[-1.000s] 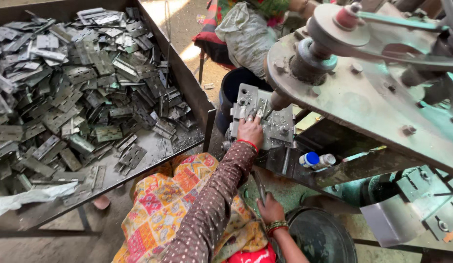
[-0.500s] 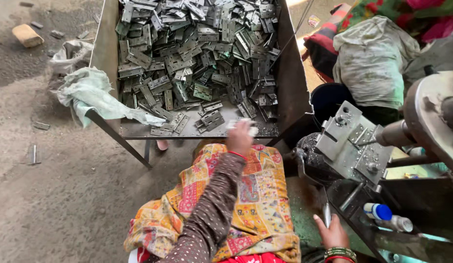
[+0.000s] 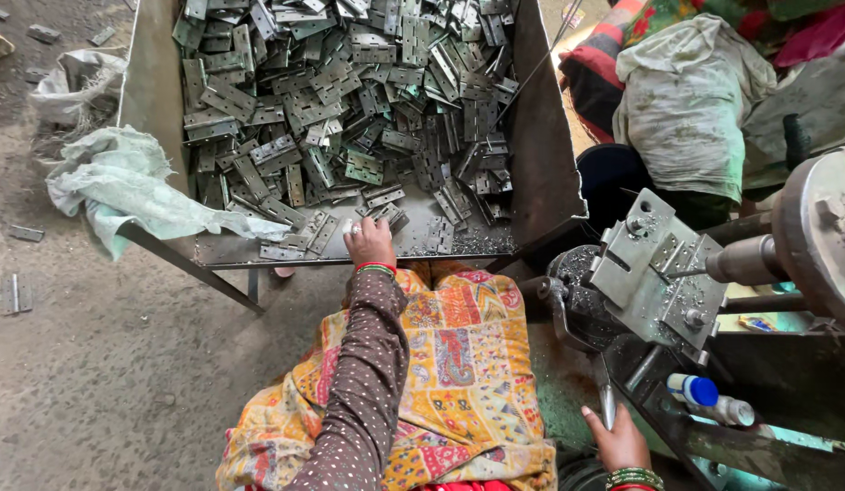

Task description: The person sits on the floor and repeatedly picks up small metal parts from a bin, places them on a grinding machine, and operates the lever to grind the parts. The person then returns the processed parts to the bin.

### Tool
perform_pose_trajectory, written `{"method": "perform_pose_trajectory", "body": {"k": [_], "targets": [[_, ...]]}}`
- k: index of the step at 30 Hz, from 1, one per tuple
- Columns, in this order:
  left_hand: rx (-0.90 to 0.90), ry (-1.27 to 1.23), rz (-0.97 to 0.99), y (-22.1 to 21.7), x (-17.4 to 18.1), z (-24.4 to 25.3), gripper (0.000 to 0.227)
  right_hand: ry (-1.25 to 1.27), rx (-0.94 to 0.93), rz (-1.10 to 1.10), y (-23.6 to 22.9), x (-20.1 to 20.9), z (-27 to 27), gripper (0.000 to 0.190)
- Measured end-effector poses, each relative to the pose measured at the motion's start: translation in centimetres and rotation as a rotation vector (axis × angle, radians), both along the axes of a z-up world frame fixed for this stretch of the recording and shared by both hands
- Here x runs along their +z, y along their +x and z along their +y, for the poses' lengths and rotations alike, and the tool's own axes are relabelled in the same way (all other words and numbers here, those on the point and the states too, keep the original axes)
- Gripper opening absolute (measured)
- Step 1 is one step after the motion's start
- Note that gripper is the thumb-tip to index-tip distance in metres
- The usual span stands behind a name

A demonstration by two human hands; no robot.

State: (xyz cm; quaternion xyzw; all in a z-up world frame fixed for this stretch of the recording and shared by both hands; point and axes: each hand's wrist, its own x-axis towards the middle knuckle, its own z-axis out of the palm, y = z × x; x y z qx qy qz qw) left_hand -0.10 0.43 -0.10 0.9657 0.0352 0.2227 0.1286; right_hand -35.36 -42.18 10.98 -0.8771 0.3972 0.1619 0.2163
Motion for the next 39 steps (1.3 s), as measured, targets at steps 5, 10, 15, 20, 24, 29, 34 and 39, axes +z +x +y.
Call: {"method": "perform_pose_trajectory", "body": {"k": [5,10,15,20,24,29,34,39], "targets": [[-0.14,-0.16,0.006,-0.2,2.4,-0.4,0.011,0.042,-0.032,-0.044,0.0,0.5,1.2,0.058],[-0.388,-0.544,-0.03,-2.5,8.3,-4.5,0.022,-0.019,0.021,-0.092,-0.2,0.5,1.9,0.057],[-0.678,-0.531,-0.01,-6.1,15.7,-13.0,0.031,-0.037,0.042,-0.093,0.2,1.1,2.7,0.061],[-0.88,-0.262,-0.391,-10.3,20.0,-23.9,0.024,-0.047,0.055,-0.03,0.2,1.9,3.3,0.064],[-1.068,0.132,-0.241,-13.7,20.4,-28.5,0.043,-0.061,0.075,-0.116,0.2,1.3,3.3,0.067],[-1.113,-0.174,-0.31,-16.1,19.4,-29.6,0.061,-0.051,0.111,-0.084,0.1,0.5,2.8,0.078],[-0.99,0.052,-0.12,-16.3,18.6,-30.2,0.032,0.016,0.167,-0.001,1.6,2.7,1.5,0.077],[-0.951,0.041,-0.106,-14.2,17.7,-32.4,0.02,-0.029,0.198,0.008,1.9,4.6,2.2,0.07]]}}
